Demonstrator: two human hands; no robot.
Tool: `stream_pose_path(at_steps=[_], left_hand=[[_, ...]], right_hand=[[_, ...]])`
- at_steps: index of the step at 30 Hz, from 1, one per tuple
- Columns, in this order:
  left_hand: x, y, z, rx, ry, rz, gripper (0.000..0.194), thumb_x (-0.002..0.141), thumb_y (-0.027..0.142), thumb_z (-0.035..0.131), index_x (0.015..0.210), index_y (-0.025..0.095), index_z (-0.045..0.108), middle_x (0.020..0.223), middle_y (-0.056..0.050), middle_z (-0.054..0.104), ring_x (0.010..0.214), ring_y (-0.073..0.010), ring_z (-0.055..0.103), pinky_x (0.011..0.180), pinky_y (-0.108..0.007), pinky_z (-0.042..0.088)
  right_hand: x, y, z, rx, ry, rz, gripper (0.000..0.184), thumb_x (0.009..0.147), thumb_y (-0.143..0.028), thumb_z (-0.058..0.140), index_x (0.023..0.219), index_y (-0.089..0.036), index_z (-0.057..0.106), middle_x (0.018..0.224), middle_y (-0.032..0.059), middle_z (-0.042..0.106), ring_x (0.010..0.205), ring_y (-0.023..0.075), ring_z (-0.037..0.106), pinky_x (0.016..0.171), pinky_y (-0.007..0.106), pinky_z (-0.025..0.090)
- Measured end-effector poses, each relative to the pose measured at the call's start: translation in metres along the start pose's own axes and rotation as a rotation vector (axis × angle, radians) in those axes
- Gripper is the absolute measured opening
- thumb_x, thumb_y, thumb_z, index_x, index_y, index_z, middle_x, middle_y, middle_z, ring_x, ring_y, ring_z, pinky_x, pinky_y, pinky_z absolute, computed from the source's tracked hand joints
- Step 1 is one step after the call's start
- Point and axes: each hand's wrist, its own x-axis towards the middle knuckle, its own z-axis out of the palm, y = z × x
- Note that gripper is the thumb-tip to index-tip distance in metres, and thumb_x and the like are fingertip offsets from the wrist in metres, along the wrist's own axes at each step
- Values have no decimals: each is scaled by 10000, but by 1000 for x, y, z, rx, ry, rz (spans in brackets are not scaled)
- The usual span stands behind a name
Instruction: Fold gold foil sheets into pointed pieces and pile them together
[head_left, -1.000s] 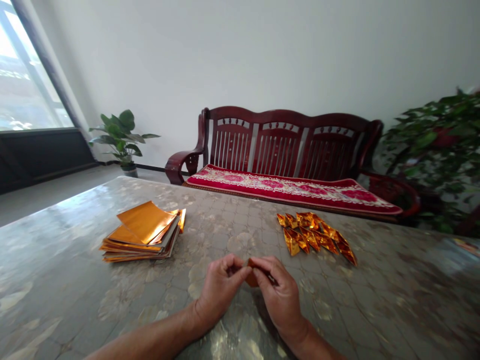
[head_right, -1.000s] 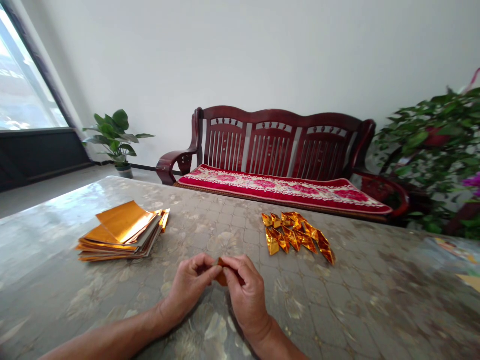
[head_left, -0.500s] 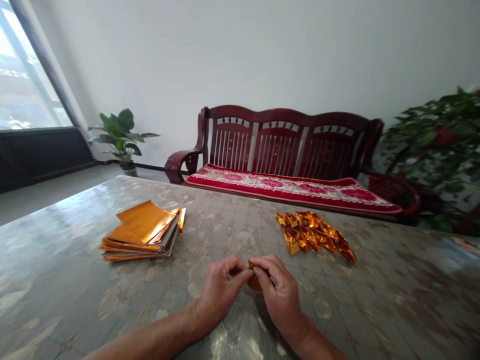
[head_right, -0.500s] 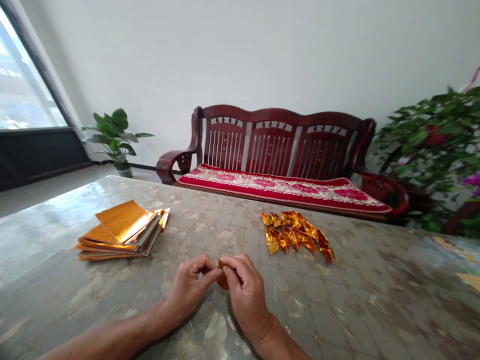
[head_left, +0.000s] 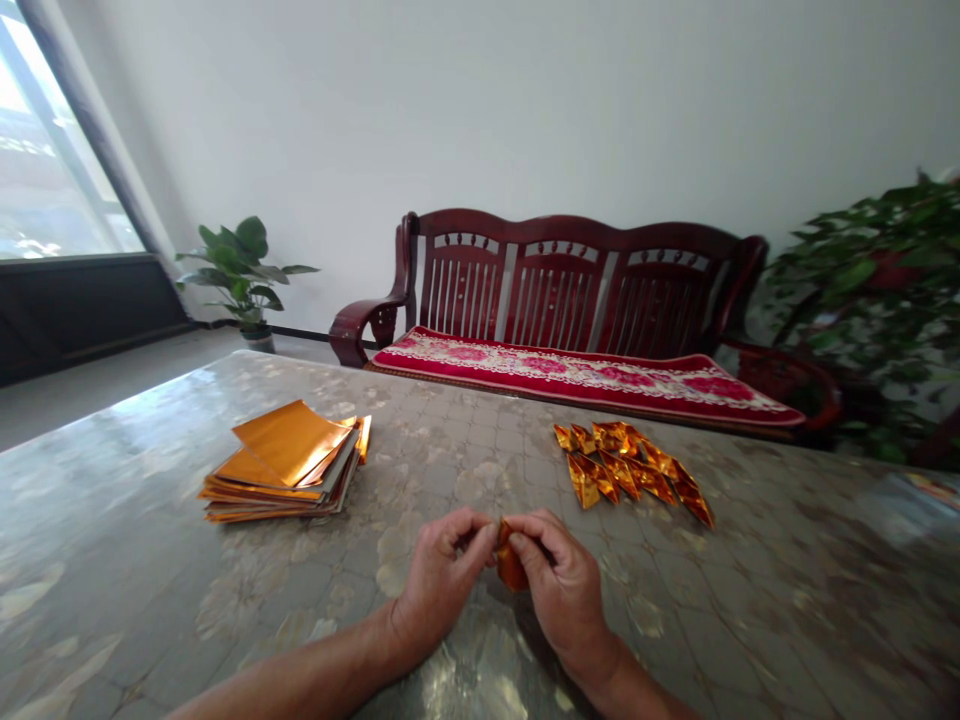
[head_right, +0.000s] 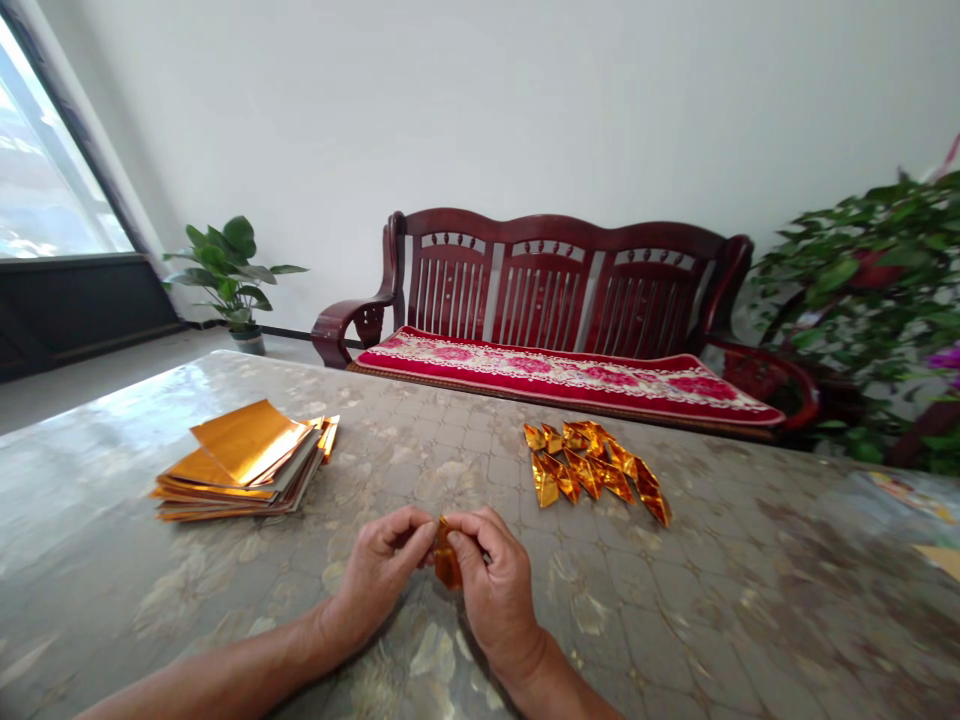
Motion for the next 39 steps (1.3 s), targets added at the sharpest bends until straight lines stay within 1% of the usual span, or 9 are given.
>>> stream_pose_path(at_steps=[7,13,18,22,24,27,31,36,39], left_hand=[[1,3,-2,144,72,127,231,823,182,533,602,160,598,557,29,574,546,-99,517,552,-187,380],[1,3,-1,155,62,138,216,820,172,535,609,162,580,565,34,561,558,-99,518,561,-187,381],[0,3,-3,121,65,138,217,856,221,557,652,168,608,615,25,601,598,-111,550,605,-200,413],[-1,4,-5,4,-1,71,299,936,273,465,709,181,635,678,9,640,670,-128,595,670,-216,449],[0,3,-5,-94,-31,6,313,944,304,453,718,183,632,650,12,633,641,-128,598,655,-218,465],[4,2,-2,-224,-48,-88,267,880,358,554,690,179,604,567,28,598,547,-122,575,578,-215,467],[9,1,0,-378,-85,-153,259,796,396,651,683,171,590,549,31,603,491,-111,564,522,-210,464],[10,0,0,-456,-93,-202,271,748,407,693,677,161,606,542,26,612,468,-107,563,504,-215,471],[10,-1,0,-465,-97,-212,240,732,376,706,690,151,631,538,22,621,471,-109,569,509,-217,474]], right_hand=[[1,-2,2,38,-29,30,123,880,-211,605,835,-226,718,757,-7,652,694,133,633,640,198,500],[2,-4,3,62,-27,108,137,862,-250,607,777,-207,706,720,0,649,659,139,615,607,203,490],[3,0,4,76,-3,211,155,842,-300,610,802,-195,717,715,14,674,644,153,614,594,221,495],[2,5,4,76,0,257,173,841,-320,611,825,-190,724,700,19,684,624,160,612,589,236,501],[2,5,4,74,7,244,166,837,-314,617,816,-191,727,718,24,692,650,166,625,613,240,509],[3,3,4,85,11,210,155,835,-303,626,794,-192,726,734,25,693,676,166,634,638,236,516],[3,0,4,102,9,197,151,838,-300,633,783,-191,723,720,18,681,653,155,622,613,224,509],[3,1,4,95,-2,195,145,843,-291,634,787,-195,727,719,10,672,651,147,615,609,217,497],[2,2,5,87,-4,198,148,846,-301,638,796,-195,729,724,11,673,660,152,621,615,222,501]])
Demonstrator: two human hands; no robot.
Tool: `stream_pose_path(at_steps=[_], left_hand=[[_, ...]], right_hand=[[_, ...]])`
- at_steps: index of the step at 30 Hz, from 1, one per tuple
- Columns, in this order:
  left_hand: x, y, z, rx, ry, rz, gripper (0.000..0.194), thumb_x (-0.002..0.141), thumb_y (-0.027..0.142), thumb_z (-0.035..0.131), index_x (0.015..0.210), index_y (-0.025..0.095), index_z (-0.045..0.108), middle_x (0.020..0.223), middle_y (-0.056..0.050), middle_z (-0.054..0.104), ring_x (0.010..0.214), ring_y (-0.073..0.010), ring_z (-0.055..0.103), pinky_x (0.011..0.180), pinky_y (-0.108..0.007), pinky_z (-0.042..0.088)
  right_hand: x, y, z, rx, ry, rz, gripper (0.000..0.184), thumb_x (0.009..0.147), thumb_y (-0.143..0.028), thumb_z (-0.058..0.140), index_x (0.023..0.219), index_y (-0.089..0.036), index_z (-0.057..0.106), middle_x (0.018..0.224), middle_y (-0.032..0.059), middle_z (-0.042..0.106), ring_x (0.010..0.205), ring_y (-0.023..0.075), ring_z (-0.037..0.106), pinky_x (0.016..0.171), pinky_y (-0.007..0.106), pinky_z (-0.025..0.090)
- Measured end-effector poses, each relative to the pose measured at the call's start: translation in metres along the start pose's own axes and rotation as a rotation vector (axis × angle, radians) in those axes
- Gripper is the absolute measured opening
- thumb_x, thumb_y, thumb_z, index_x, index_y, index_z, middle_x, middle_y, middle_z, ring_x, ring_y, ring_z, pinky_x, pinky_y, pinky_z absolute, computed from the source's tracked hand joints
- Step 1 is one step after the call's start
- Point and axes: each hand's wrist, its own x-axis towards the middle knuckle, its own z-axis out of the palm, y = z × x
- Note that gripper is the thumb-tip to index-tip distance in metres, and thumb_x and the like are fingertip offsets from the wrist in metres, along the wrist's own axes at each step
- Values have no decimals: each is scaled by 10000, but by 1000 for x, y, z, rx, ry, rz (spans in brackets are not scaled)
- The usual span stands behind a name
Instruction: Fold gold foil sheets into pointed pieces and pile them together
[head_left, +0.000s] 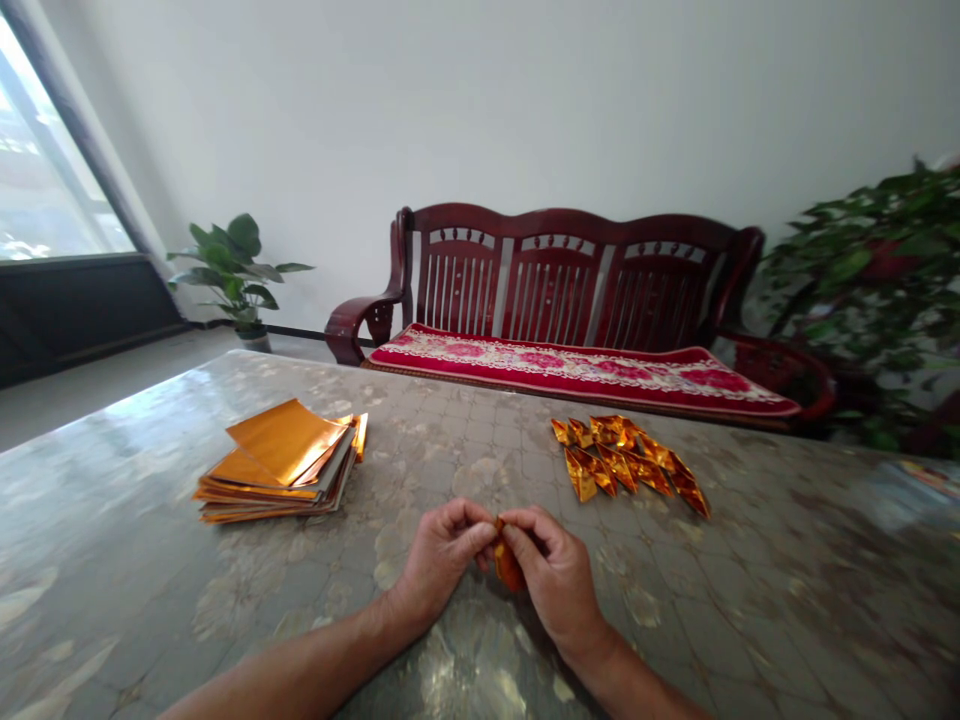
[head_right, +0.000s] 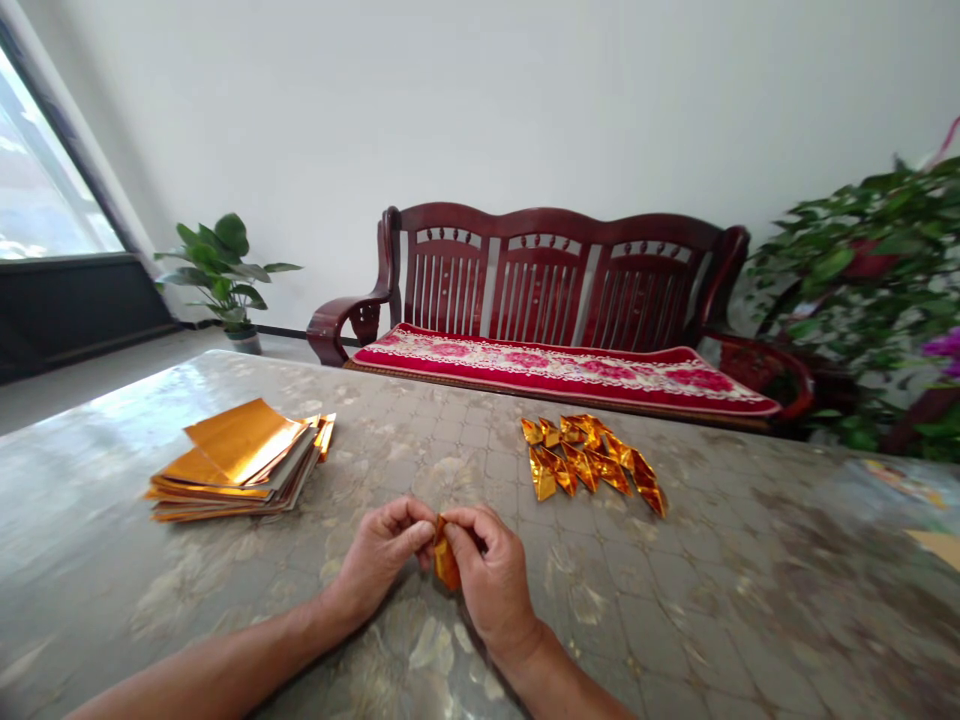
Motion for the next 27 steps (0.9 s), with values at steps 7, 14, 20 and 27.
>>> stream_pose_path(at_steps=[7,14,20,27], left_hand=[[-1,-1,2,25,8,-40,235,703,355,726,664,149,619,502,24,604,445,-107,546,490,-210,437],[-1,-7,-2,322,40,64,200,762,315,676,639,161,642,520,38,571,489,-100,486,493,-194,357],[4,-6,-4,328,40,42,262,778,388,669,642,173,610,504,41,564,468,-109,491,477,-200,344],[11,-5,-17,90,138,18,335,775,487,699,737,172,594,558,30,619,490,-109,518,497,-197,408]], right_hand=[[0,2,-2,-46,1,-63,133,858,-272,626,816,-203,731,733,10,674,658,149,625,618,227,505],[-1,6,-4,-140,-39,-140,142,875,-207,594,843,-225,732,767,13,676,722,153,645,674,233,510],[-1,4,-8,-157,-64,-92,186,926,-272,550,956,-231,729,885,31,709,847,169,665,777,249,508],[14,15,-25,168,179,163,431,947,-537,466,1077,-174,658,932,85,727,747,184,666,621,270,535]])
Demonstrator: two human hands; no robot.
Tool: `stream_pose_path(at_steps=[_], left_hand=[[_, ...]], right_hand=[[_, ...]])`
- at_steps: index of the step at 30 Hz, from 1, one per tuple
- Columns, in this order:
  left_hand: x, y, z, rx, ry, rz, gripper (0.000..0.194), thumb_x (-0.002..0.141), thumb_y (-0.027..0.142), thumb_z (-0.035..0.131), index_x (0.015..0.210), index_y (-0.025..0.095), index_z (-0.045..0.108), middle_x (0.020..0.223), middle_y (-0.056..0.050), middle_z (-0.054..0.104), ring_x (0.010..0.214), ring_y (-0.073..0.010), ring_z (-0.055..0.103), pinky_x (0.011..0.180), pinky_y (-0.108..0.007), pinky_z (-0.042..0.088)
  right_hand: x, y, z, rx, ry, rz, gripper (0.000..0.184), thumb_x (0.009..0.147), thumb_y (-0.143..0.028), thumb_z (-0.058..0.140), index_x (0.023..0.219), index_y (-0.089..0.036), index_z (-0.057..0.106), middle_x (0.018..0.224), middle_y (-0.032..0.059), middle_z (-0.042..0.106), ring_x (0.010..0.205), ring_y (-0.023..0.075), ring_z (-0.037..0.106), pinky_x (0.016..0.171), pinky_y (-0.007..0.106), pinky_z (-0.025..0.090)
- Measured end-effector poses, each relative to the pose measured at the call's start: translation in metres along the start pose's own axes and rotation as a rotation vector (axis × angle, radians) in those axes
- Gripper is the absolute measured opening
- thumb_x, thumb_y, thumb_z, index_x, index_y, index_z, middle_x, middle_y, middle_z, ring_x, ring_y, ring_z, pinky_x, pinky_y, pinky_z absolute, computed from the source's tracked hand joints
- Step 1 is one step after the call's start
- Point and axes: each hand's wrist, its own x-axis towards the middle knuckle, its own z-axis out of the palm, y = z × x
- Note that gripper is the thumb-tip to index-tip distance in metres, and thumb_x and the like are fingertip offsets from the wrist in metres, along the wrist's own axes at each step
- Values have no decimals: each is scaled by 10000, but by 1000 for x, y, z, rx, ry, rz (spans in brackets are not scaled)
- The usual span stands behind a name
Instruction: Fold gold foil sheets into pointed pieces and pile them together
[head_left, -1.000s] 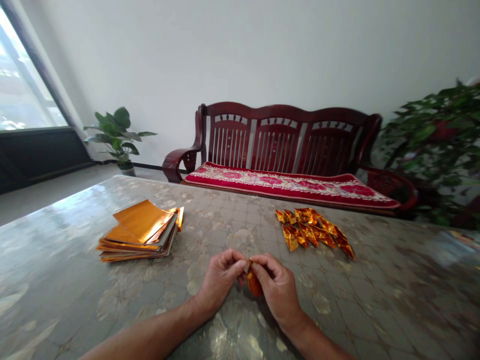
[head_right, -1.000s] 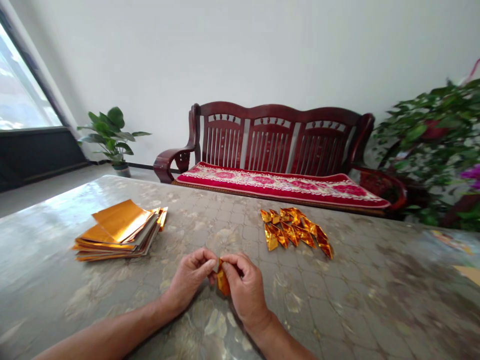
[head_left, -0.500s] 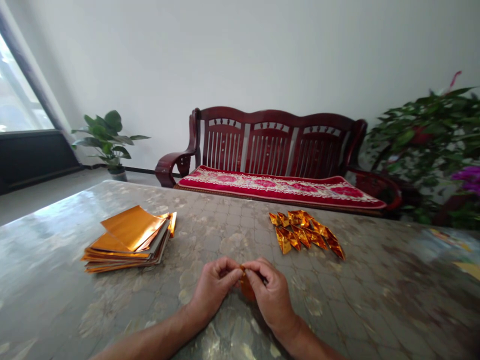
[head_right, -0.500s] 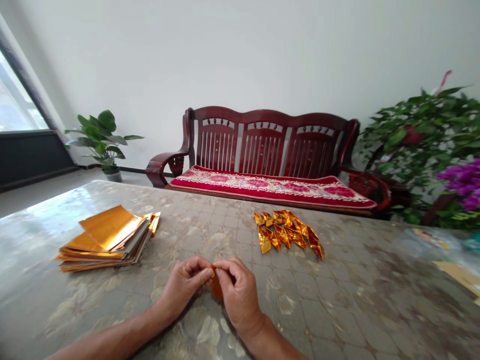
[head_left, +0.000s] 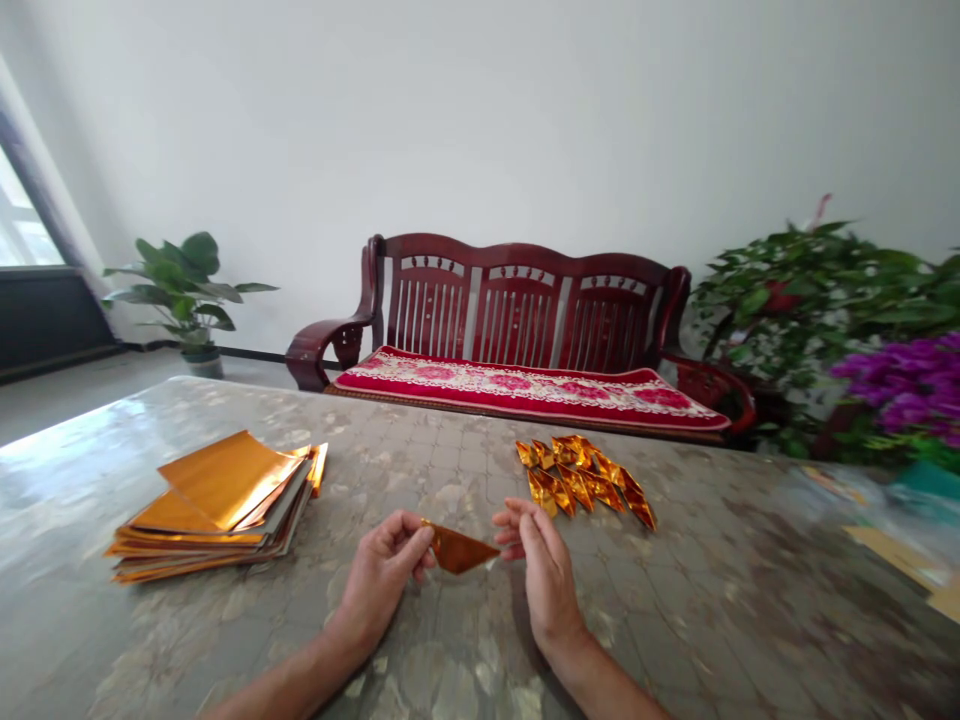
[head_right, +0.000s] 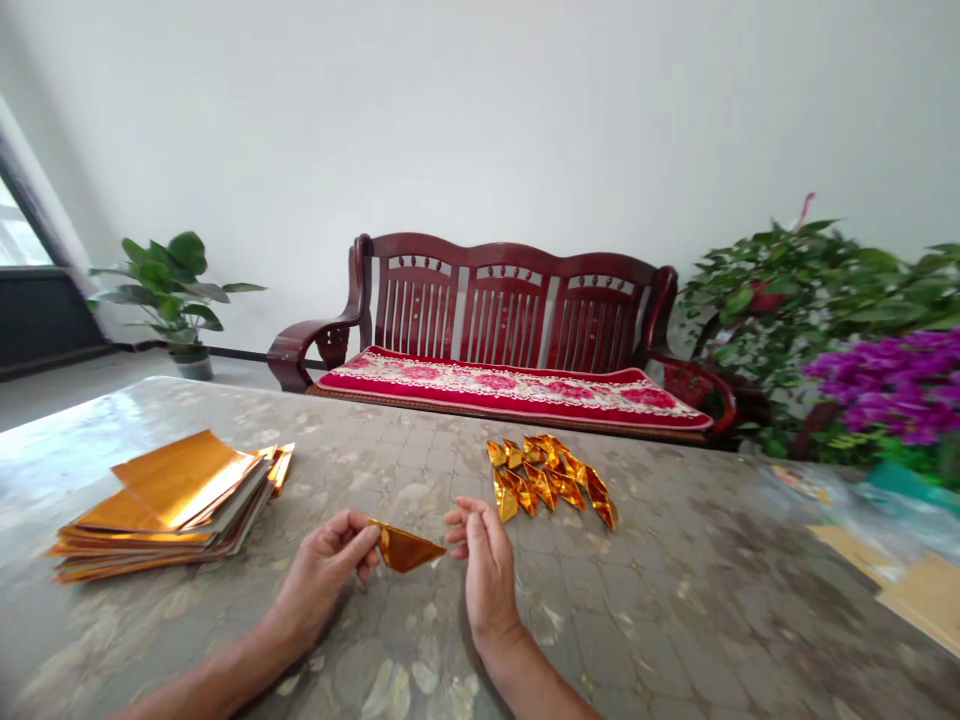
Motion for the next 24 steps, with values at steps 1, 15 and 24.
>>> stream_pose_path(at_steps=[1,15,24], left_hand=[[0,0,-1,-17,5,0,342,770,491,706,734,170,596,562,28,620,498,-110,524,505,-199,417],[2,-1,2,-168,54,-83,394,705,519,764,755,164,601,586,16,670,528,-116,591,518,-195,455],[3,-1,3,-260,92,-137,399,677,472,799,791,155,585,607,15,692,540,-98,615,530,-175,481]], right_hand=[[2,2,-1,29,-8,26,427,925,-544,505,1061,-170,658,899,82,728,721,185,662,589,266,532],[-4,3,6,93,-170,64,329,844,-444,669,1025,-173,714,708,21,691,620,159,625,593,266,536],[-6,2,4,-9,-184,-22,322,833,-418,686,1044,-177,718,714,30,704,616,166,643,603,270,552]])
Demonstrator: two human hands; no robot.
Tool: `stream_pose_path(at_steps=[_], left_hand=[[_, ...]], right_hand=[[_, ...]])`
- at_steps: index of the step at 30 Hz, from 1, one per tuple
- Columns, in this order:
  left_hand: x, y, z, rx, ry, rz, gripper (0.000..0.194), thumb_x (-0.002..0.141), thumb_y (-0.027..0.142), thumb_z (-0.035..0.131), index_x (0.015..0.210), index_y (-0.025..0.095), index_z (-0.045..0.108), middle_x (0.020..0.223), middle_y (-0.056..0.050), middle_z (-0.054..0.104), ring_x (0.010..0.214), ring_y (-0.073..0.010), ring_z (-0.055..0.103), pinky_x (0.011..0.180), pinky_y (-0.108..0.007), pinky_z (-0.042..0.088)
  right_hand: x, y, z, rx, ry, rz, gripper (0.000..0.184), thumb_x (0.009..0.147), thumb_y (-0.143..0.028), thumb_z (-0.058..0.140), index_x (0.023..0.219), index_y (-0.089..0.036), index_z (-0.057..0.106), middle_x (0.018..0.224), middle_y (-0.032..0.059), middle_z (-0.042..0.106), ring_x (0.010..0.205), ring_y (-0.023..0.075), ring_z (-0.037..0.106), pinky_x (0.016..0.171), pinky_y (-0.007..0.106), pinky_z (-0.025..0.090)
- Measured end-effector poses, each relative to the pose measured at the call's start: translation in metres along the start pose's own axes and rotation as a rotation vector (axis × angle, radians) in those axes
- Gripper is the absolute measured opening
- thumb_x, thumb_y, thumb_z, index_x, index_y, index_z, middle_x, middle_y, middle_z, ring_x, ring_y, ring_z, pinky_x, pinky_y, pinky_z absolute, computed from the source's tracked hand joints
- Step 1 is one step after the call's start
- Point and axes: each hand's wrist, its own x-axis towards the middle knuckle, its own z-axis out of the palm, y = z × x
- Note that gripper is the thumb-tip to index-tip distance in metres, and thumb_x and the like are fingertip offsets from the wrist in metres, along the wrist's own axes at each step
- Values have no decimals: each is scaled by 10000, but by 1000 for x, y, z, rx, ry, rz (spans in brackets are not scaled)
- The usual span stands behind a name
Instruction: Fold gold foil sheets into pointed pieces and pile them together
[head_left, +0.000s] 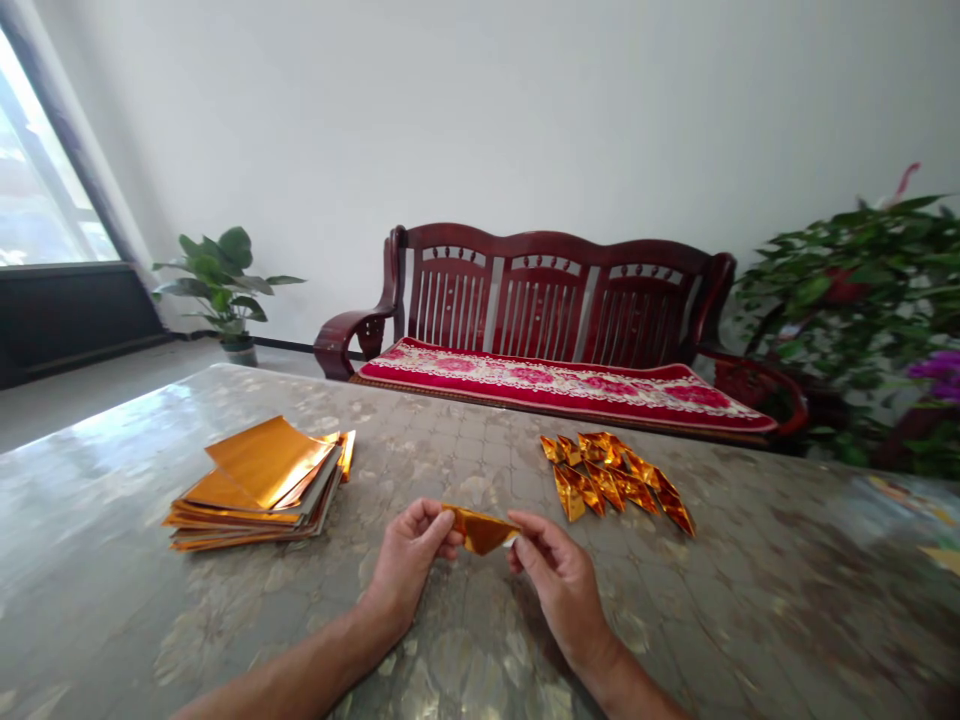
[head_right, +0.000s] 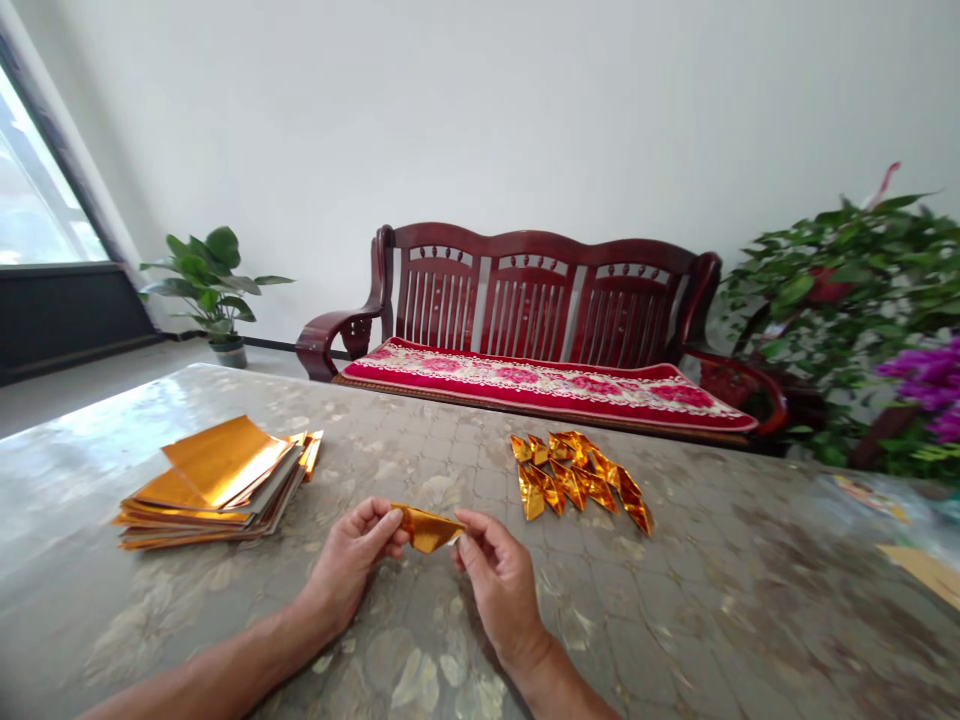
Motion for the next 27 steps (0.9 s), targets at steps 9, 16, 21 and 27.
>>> stream_pose_path(at_steps=[9,16,21,27], left_hand=[[2,-4,-2,92,-56,91,324,704,409,776,743,157,577,581,15,661,513,-103,579,485,-183,459],[5,-9,-9,207,-101,204,198,771,270,708,843,179,548,666,39,633,587,-117,628,517,-187,469],[9,-7,-20,402,-175,360,245,820,178,638,1045,208,547,755,59,595,593,-98,633,556,-194,486],[11,4,-36,707,-377,513,98,915,198,568,1010,204,589,752,43,615,571,-86,623,596,-196,473]], right_hand=[[4,4,-8,-286,16,-240,114,866,-282,643,913,-208,717,709,-1,688,596,137,631,577,215,513],[8,0,-13,-455,-35,-504,113,890,-181,610,912,-233,708,780,-4,688,708,134,659,675,207,513],[8,3,-15,-476,-113,-531,146,894,-171,618,969,-245,719,821,1,706,758,136,677,711,206,521],[7,6,-17,-481,-216,-431,169,901,-178,604,991,-252,727,819,1,699,761,140,673,708,209,515]])
